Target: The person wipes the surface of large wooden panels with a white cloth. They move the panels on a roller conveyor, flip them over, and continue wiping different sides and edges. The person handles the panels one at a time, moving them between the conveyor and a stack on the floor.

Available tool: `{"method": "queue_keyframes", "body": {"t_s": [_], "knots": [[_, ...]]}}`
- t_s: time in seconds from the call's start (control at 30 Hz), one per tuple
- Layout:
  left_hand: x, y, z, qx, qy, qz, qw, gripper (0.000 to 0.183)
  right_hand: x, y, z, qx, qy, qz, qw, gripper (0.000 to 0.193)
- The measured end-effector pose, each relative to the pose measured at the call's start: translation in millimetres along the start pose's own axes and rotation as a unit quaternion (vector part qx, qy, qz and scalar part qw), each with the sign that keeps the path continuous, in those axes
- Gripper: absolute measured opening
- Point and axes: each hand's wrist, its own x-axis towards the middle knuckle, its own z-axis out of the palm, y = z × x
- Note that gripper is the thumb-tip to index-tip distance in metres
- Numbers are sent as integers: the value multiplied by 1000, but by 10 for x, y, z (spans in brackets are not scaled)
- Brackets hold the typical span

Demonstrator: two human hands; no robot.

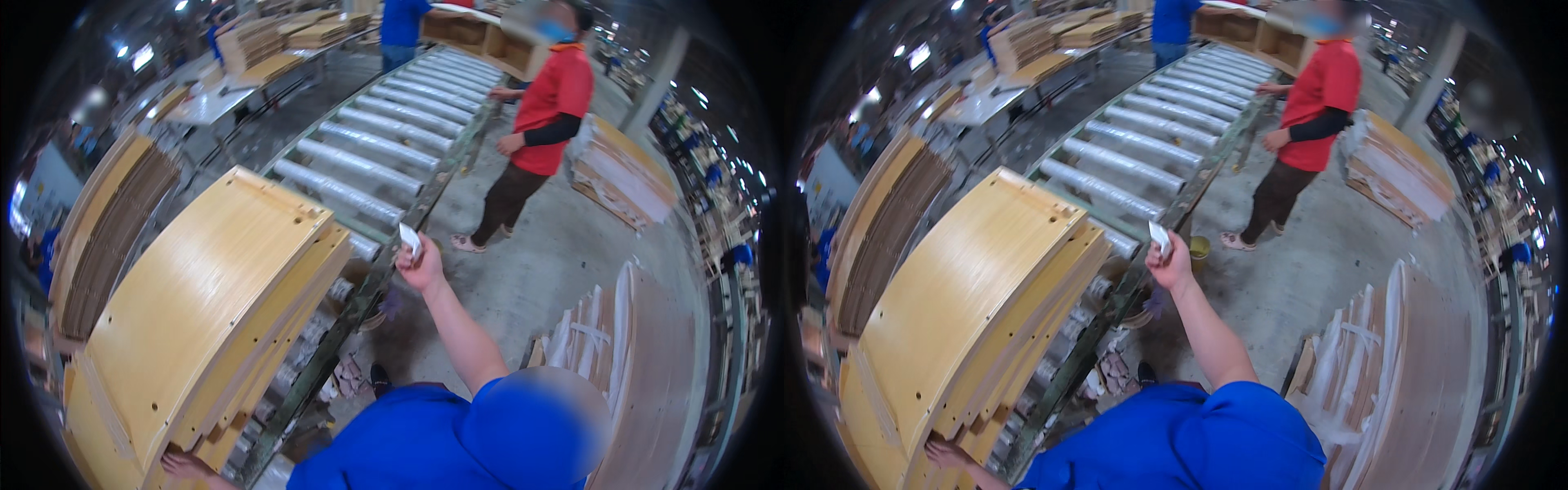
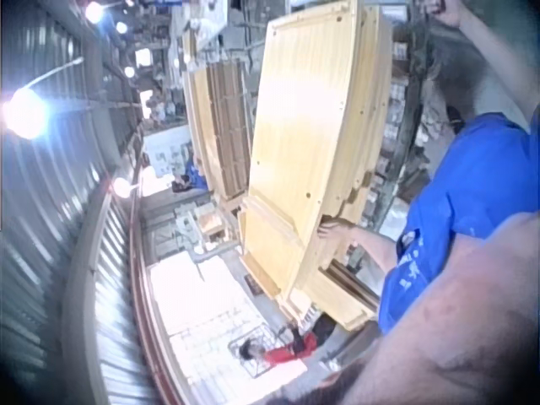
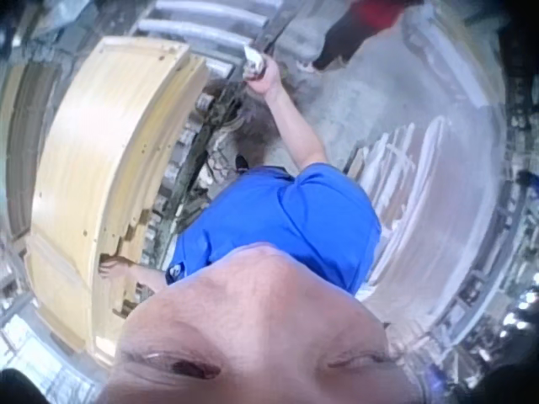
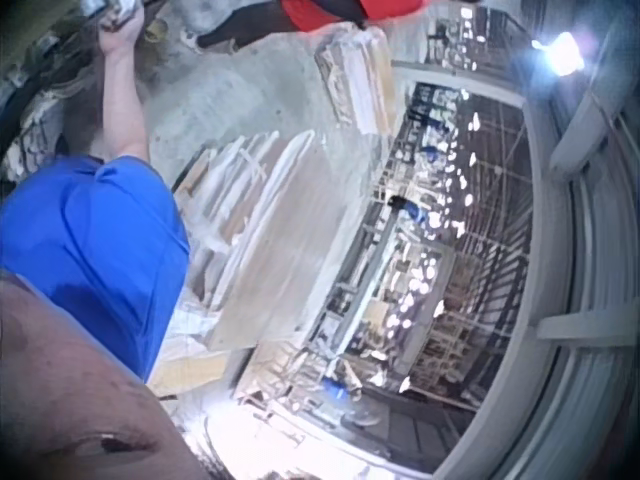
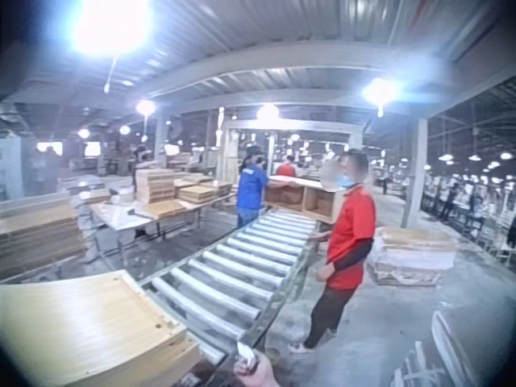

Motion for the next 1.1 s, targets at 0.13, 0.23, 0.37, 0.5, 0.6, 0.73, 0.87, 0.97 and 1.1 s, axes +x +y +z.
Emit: {"method": "queue_keyframes", "body": {"t_s": [0.13, 0.23, 0.37, 0.5, 0.6, 0.73, 0.87, 0.97, 1.1], "knots": [[-303, 585, 7, -80, 29, -31, 996, 36, -926, -575, -460, 34, 79, -70, 994, 28], [-856, 1155, -235, -247, -83, -59, 964, 30, -1493, -909, -412, 50, 157, -134, 977, 31], [-1760, 2903, -986, -514, -468, -70, 715, 24, -2294, -1744, -662, 100, 114, -194, 969, 37], [-1960, 4342, -2038, -661, -424, 423, 452, 11, -2762, -2516, -926, 116, -10, -249, 961, 41], [-2036, 5183, -2600, -649, -482, 449, 381, 13, -3170, -3187, -1016, 109, -14, -305, 946, 45], [-2194, 6112, -3044, -444, -671, 443, 396, 25, -3965, -4122, -1360, 90, 28, -355, 930, 48], [-2346, 6958, -3164, -307, -672, 552, 385, 31, -4499, -4710, -1604, 85, 89, -400, 908, 45], [-2535, 7718, -3353, -264, -612, 660, 346, 35, -4683, -5125, -1824, 85, 96, -425, 896, 42], [-2749, 8819, -3757, -303, -531, 749, 255, 39, -4348, -5751, -1899, 154, 79, -403, 899, 41]]}}
